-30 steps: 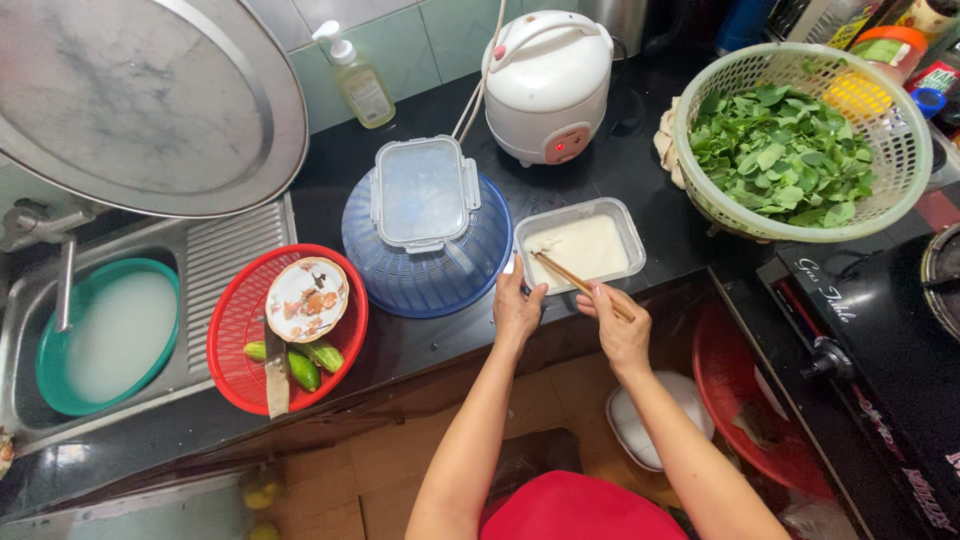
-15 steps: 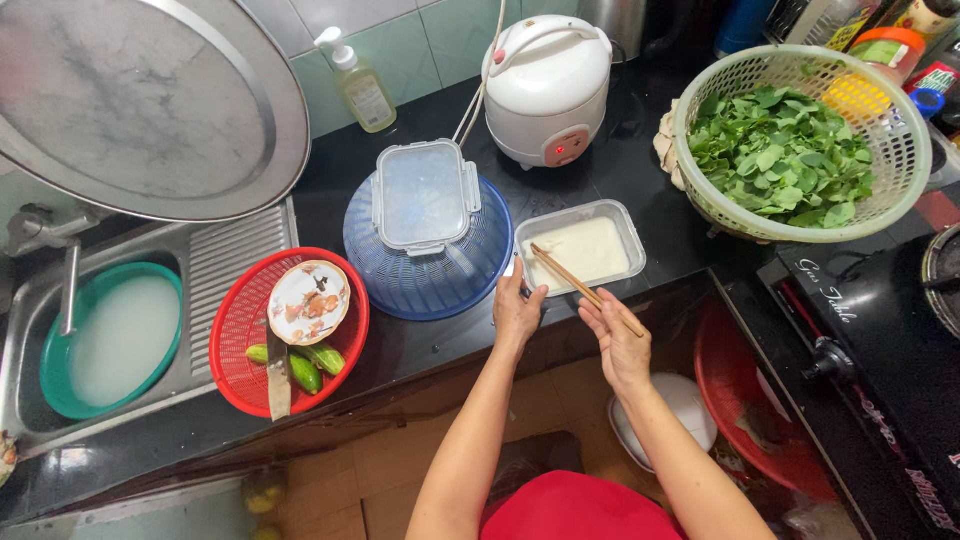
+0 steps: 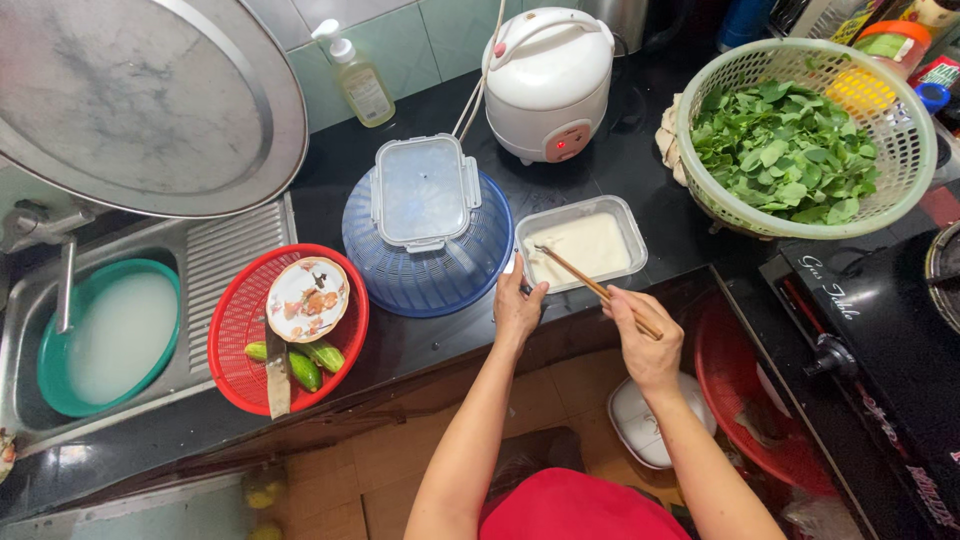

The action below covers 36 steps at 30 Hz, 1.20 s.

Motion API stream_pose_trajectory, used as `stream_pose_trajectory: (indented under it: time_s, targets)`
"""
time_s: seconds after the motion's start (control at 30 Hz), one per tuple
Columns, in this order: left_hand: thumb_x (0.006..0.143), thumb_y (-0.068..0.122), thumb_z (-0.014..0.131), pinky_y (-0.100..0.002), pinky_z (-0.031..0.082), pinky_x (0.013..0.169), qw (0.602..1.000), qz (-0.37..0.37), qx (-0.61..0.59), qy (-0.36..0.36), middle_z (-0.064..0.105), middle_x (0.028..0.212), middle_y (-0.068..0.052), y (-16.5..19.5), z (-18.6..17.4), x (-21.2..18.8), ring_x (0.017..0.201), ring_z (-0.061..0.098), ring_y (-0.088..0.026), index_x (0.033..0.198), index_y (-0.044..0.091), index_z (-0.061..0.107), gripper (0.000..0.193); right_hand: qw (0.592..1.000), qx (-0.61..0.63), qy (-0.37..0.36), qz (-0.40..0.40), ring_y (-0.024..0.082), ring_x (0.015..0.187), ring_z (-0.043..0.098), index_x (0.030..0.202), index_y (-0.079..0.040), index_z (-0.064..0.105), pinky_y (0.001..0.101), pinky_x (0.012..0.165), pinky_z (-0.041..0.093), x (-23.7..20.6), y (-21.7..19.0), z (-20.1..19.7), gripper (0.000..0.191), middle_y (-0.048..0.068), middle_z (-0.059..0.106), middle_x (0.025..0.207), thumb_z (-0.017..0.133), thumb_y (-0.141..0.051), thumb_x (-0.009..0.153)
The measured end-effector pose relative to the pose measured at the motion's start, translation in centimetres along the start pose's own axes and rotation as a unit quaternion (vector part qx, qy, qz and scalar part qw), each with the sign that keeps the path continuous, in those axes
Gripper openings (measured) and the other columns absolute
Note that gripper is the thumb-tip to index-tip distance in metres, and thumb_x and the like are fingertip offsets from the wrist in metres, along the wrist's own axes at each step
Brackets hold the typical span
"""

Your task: The person unpacks vegetables from a plastic bag on the floor, washes a knife at the sink, and handles a container of tofu. They turn on the gas stove, cut an ingredient into a pot of water, and stir the boiling pot with chopsticks.

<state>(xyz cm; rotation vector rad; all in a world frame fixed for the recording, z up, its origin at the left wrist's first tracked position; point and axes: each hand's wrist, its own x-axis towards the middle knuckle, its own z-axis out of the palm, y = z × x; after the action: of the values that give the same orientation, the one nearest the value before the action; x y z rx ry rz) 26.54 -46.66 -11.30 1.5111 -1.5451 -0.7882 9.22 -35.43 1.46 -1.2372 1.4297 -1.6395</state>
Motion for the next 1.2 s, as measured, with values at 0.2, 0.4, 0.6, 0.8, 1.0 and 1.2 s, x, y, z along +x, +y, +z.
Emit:
stream_pose_trajectory:
  time_s: [0.2, 0.4, 0.6, 0.8, 1.0, 1.2]
  targets:
    - [0.084, 0.024, 0.082, -0.033, 0.053, 0.073, 1.0, 0.01, 0.012, 0.005, 0.058, 0.097, -0.008, -0.4, 0.3, 0.0, 0.079, 0.059, -0.019, 0.151, 0.007, 0.049, 0.076, 0.991, -0.111, -0.018, -0.069, 0.015, 0.089, 0.073, 0.112, 0.001, 0.076, 0.0268, 0.077, 0.057, 0.0, 0.3, 2.4, 0.019, 0.011, 0.075, 0.104, 0.071, -0.008, 0.097]
    - [0.084, 0.025, 0.081, -0.034, 0.052, 0.073, 1.0, -0.001, 0.016, -0.004, 0.058, 0.097, -0.008, -0.3, 0.2, 0.0, 0.079, 0.059, -0.02, 0.151, 0.008, 0.049, 0.077, 0.985, -0.125, 0.005, -0.12, 0.016, 0.092, 0.073, 0.113, 0.001, 0.075, 0.0269, 0.08, 0.058, 0.6, 1.7, 2.5, 0.019, 0.01, 0.074, 0.108, 0.07, -0.011, 0.1]
    - [0.084, 0.024, 0.081, -0.034, 0.052, 0.074, 1.0, 0.01, 0.01, 0.0, 0.056, 0.095, -0.008, -0.3, 0.2, 0.0, 0.079, 0.057, -0.02, 0.152, 0.008, 0.049, 0.077, 0.992, 0.078, 0.047, 0.088, 0.02, 0.091, 0.074, 0.123, 0.005, 0.069, 0.0303, 0.083, 0.062, 1.3, 3.1, -0.6, 0.034, 0.015, 0.073, 0.107, 0.058, -0.023, 0.107]
    - [0.083, 0.024, 0.082, -0.033, 0.052, 0.072, 1.0, 0.002, 0.001, 0.0, 0.055, 0.095, -0.007, -0.7, 0.4, 0.1, 0.076, 0.057, -0.018, 0.152, 0.009, 0.05, 0.077, 0.984, 0.125, 0.031, 0.126, 0.023, 0.096, 0.075, 0.123, 0.007, 0.065, 0.0341, 0.086, 0.062, 0.9, 5.7, -0.2, 0.034, 0.019, 0.073, 0.11, 0.058, -0.022, 0.105]
    - [0.084, 0.024, 0.081, -0.032, 0.052, 0.071, 1.0, -0.004, 0.003, 0.0, 0.056, 0.095, -0.006, -0.4, 0.4, 0.0, 0.075, 0.056, -0.017, 0.153, 0.011, 0.049, 0.078, 0.989, 0.114, 0.036, 0.087, 0.021, 0.098, 0.074, 0.123, 0.007, 0.065, 0.0321, 0.09, 0.061, 1.1, 6.7, 1.0, 0.033, 0.017, 0.073, 0.111, 0.058, -0.02, 0.106]
    - [0.084, 0.024, 0.081, -0.033, 0.052, 0.072, 1.0, -0.024, 0.008, -0.007, 0.056, 0.095, -0.006, -0.2, 0.2, -0.1, 0.076, 0.056, -0.018, 0.152, 0.011, 0.049, 0.077, 0.997, 0.061, 0.019, 0.044, 0.02, 0.097, 0.074, 0.12, 0.008, 0.067, 0.0303, 0.089, 0.061, 0.7, 6.1, 2.0, 0.03, 0.015, 0.073, 0.109, 0.06, -0.017, 0.105]
